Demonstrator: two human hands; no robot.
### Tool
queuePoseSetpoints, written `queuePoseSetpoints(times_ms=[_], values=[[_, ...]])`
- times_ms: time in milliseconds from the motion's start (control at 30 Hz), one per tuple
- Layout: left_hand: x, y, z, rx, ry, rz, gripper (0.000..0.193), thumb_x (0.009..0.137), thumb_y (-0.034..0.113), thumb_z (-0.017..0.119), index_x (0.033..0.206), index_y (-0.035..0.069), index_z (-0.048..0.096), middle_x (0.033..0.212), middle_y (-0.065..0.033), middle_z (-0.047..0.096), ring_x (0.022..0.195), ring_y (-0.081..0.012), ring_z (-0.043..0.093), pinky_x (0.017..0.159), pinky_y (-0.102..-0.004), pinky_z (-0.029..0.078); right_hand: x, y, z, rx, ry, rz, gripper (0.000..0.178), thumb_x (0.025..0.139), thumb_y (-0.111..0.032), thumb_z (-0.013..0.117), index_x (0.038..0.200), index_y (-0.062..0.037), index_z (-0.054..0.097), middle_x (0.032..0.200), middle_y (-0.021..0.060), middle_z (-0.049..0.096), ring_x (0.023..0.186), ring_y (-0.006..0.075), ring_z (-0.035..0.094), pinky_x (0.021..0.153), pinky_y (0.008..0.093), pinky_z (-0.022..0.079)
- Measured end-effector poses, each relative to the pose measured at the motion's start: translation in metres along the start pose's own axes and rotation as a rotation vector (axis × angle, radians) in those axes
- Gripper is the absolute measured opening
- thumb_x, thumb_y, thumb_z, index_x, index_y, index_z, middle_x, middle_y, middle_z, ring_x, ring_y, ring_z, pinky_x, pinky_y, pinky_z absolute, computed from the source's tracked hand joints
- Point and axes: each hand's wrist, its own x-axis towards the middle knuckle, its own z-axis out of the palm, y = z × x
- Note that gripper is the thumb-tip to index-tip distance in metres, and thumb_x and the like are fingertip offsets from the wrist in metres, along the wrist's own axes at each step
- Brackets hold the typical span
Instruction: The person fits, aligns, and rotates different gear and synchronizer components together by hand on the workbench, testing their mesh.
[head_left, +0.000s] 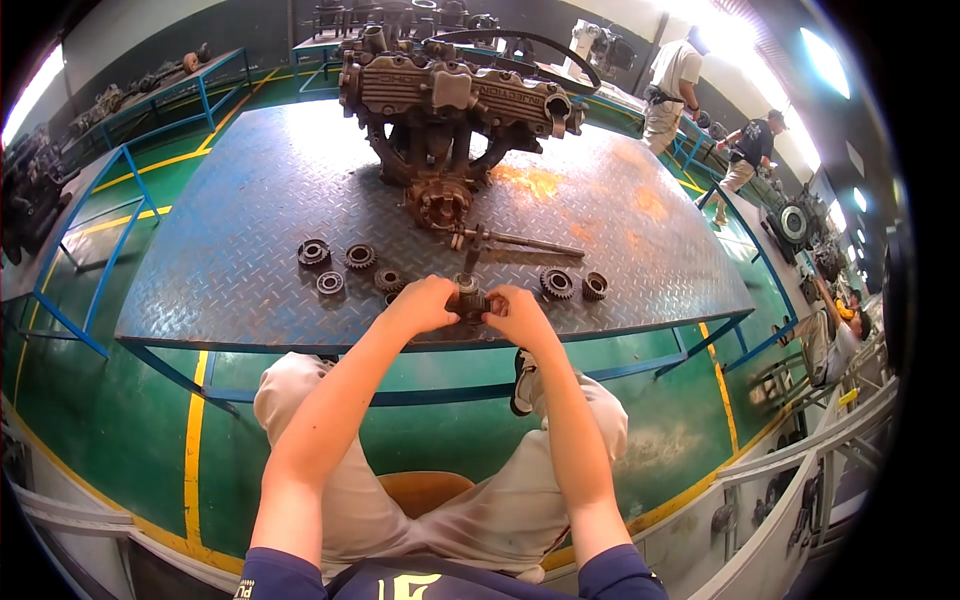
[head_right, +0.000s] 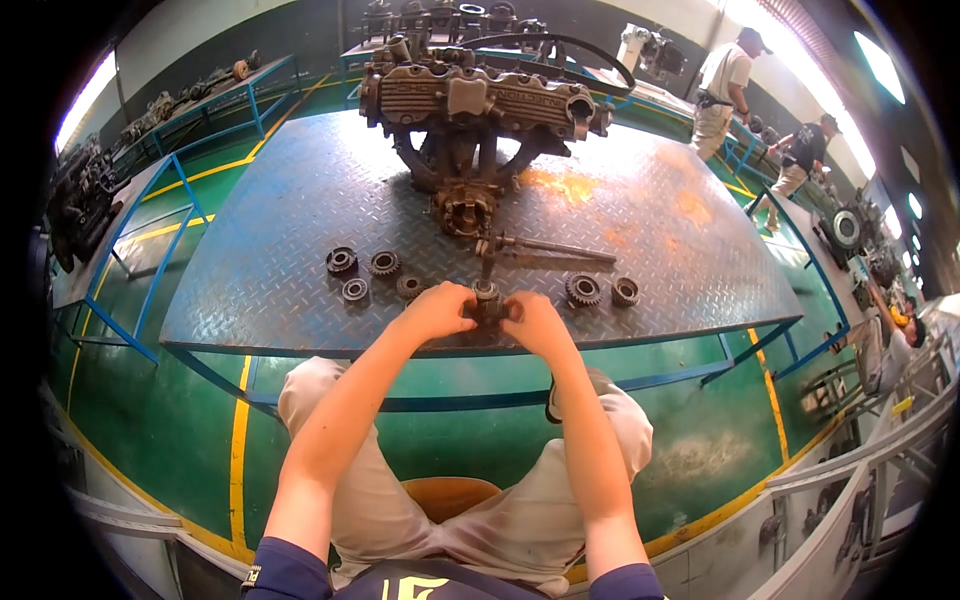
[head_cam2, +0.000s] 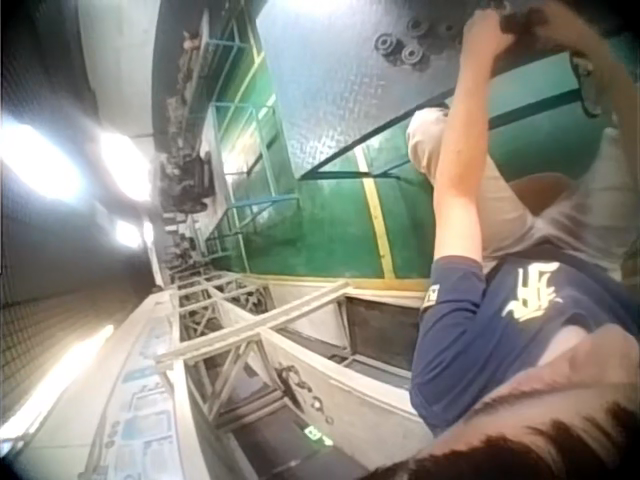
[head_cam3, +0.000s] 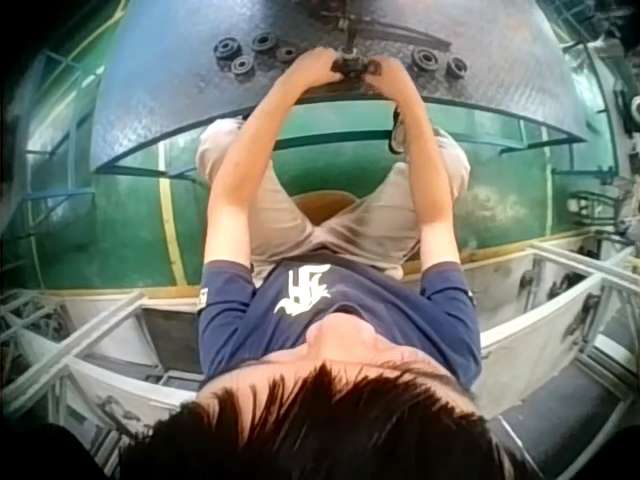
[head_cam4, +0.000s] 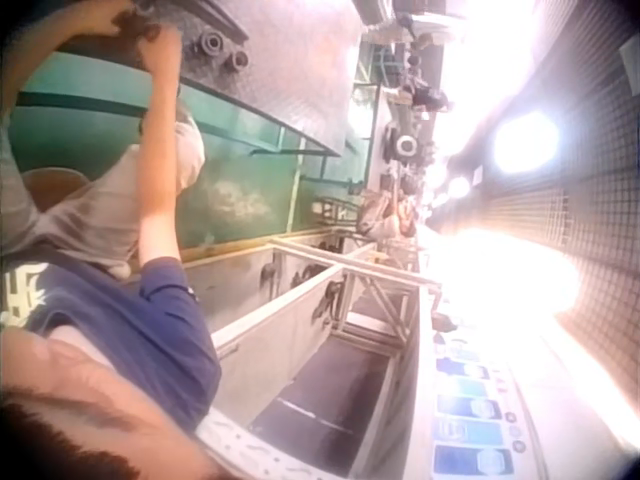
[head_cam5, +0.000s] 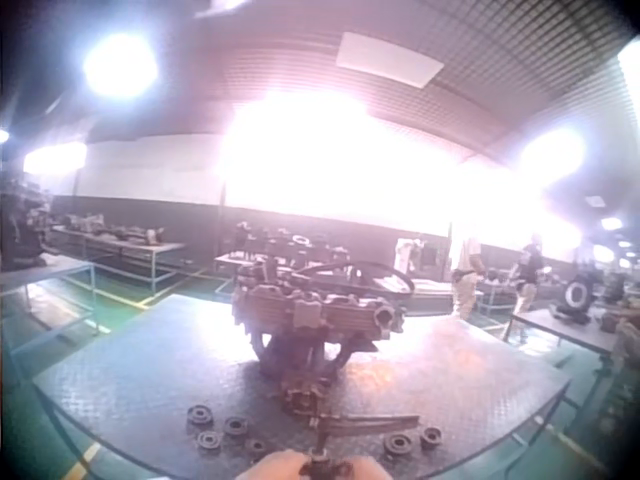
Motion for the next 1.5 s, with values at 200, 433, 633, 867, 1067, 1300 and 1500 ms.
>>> queuePoseSetpoints(times_ms=[200,433,633,867,1067,1300,1500], values=[[-0.002,0.002,0.000,-0.055,0.104,0.092,0.032,0.071,0.019,0.077,0.097,0.002,0.069,0.089,-0.0181,0.070,0.086,-0.0358,0.066,0.076,-0.0418,0.052,0.008,-0.025,0.012,0.028,0.044,-0.094,0.033,0.069,-0.004,0.076,0.100,0.0028,0.067,0.076,0.0066,0.058,0.067,0.0150,0.056,0.063,0.0294,0.047],[-0.005,-0.016,-0.003,-0.063,0.068,0.023,0.030,0.070,0.020,0.076,0.095,0.003,0.070,0.085,-0.0179,0.069,0.083,-0.0357,0.066,0.073,-0.0422,0.051,0.016,-0.021,0.018,0.037,0.005,-0.092,0.036,0.069,-0.009,0.077,0.102,0.0000,0.066,0.084,0.0136,0.062,0.078,0.0295,0.060,0.070,0.0382,0.048],[-0.012,-0.020,-0.009,0.025,-0.027,-0.070,0.031,0.070,0.019,0.077,0.096,0.005,0.070,0.094,-0.0188,0.070,0.092,-0.0363,0.066,0.080,-0.0441,0.052,0.007,-0.014,0.026,0.028,-0.040,0.002,0.035,0.071,-0.008,0.076,0.103,0.0018,0.065,0.078,0.0111,0.061,0.070,0.0234,0.059,0.066,0.0345,0.048],[-0.011,-0.015,-0.004,-0.023,0.083,0.038,0.034,0.070,0.020,0.075,0.100,0.004,0.069,0.077,-0.0165,0.068,0.079,-0.0337,0.067,0.071,-0.0422,0.051,-0.001,-0.010,0.009,0.003,0.014,-0.021,0.031,0.072,-0.011,0.076,0.097,0.0027,0.065,0.079,0.0150,0.063,0.075,0.0317,0.061,0.070,0.0395,0.048],[-0.005,-0.003,-0.005,-0.089,0.121,0.074,0.030,0.071,0.019,0.073,0.096,0.004,0.070,0.076,-0.0155,0.068,0.076,-0.0321,0.066,0.069,-0.0400,0.051,0.006,-0.030,0.008,-0.071,-0.010,-0.090,0.032,0.071,-0.011,0.077,0.099,-0.0001,0.067,0.086,0.0145,0.062,0.081,0.0313,0.061,0.072,0.0390,0.048],[-0.004,-0.007,-0.011,-0.124,0.065,0.028,0.027,0.069,0.016,0.073,0.092,0.002,0.069,0.078,-0.0160,0.068,0.076,-0.0319,0.066,0.068,-0.0388,0.051,0.014,-0.033,0.015,0.024,-0.006,-0.112,0.036,0.070,-0.010,0.078,0.103,-0.0018,0.066,0.090,0.0141,0.062,0.085,0.0322,0.061,0.075,0.0390,0.049],[-0.010,-0.013,-0.019,0.017,-0.022,-0.099,0.030,0.066,0.014,0.076,0.094,0.004,0.070,0.096,-0.0194,0.069,0.094,-0.0367,0.066,0.081,-0.0434,0.053,0.008,-0.011,0.025,-0.117,0.019,-0.113,0.039,0.070,-0.010,0.079,0.105,0.0005,0.066,0.085,0.0125,0.062,0.075,0.0252,0.060,0.070,0.0362,0.049]])
